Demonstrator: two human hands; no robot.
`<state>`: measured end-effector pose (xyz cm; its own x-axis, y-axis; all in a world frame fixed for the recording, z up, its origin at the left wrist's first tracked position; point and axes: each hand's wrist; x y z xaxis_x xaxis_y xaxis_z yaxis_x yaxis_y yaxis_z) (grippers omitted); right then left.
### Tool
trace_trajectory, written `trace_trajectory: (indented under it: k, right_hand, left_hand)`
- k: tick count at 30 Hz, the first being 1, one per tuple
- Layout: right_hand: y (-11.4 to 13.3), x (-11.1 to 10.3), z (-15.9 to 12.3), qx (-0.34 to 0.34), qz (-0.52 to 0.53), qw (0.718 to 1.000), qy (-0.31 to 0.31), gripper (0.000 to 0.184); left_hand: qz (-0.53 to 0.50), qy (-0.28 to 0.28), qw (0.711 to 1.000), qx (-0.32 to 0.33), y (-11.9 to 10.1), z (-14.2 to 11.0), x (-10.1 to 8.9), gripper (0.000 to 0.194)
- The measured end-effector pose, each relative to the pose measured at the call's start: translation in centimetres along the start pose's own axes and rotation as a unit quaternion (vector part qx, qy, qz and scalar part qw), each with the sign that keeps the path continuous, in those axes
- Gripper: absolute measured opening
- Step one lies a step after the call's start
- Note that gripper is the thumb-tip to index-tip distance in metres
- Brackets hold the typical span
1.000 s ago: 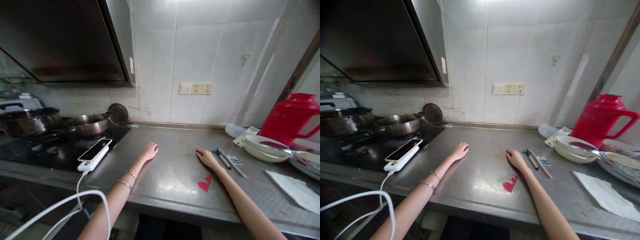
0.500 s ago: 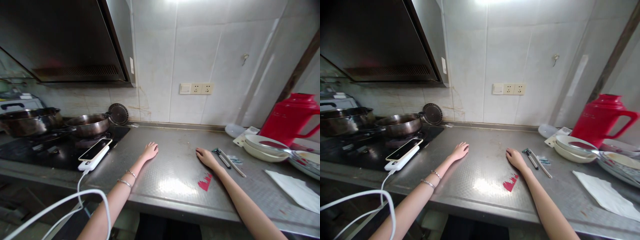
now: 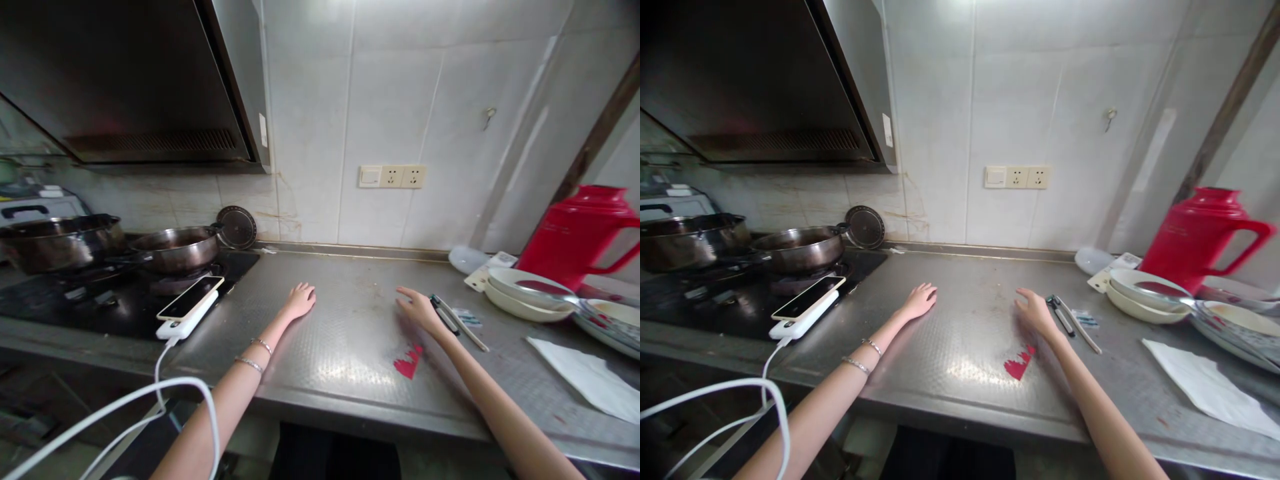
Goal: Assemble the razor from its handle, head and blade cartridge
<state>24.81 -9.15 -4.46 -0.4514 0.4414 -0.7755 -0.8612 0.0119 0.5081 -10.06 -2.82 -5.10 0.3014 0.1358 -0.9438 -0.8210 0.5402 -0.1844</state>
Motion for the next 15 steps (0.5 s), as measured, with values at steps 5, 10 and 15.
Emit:
trace_trajectory:
  k: [5,10,15]
  right_hand:
    - [-1.4,-5.1,-0.6,0.073,-0.031,0.994,-0.07,0.037]
    - [-5.3,-9.6,-2.1,0.116,-0.094,0.987,-0.067,0.036]
    - [-6.6,-9.9,-3.1,0.13,-0.147,0.981,0.005,0.031]
  left_hand:
    - [-0.036,-0.02,0.999,-0.014,0.2,0.4,-0.3,0.04]
    - [-0.101,-0.061,0.993,-0.01,-0.3,1.3,-0.8,0.03]
    - [-0.18,-0.077,0.981,0.006,-2.7,2.3,-1.3,0.029]
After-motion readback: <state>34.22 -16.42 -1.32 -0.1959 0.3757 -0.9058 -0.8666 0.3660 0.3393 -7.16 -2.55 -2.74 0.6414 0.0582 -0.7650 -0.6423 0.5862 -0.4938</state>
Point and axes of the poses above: each hand's wrist, its own z-axis towards the middle knuckle, its own x-axis out of the palm, y = z × x, and after that the axes turned 9 degrees about x, right-handed
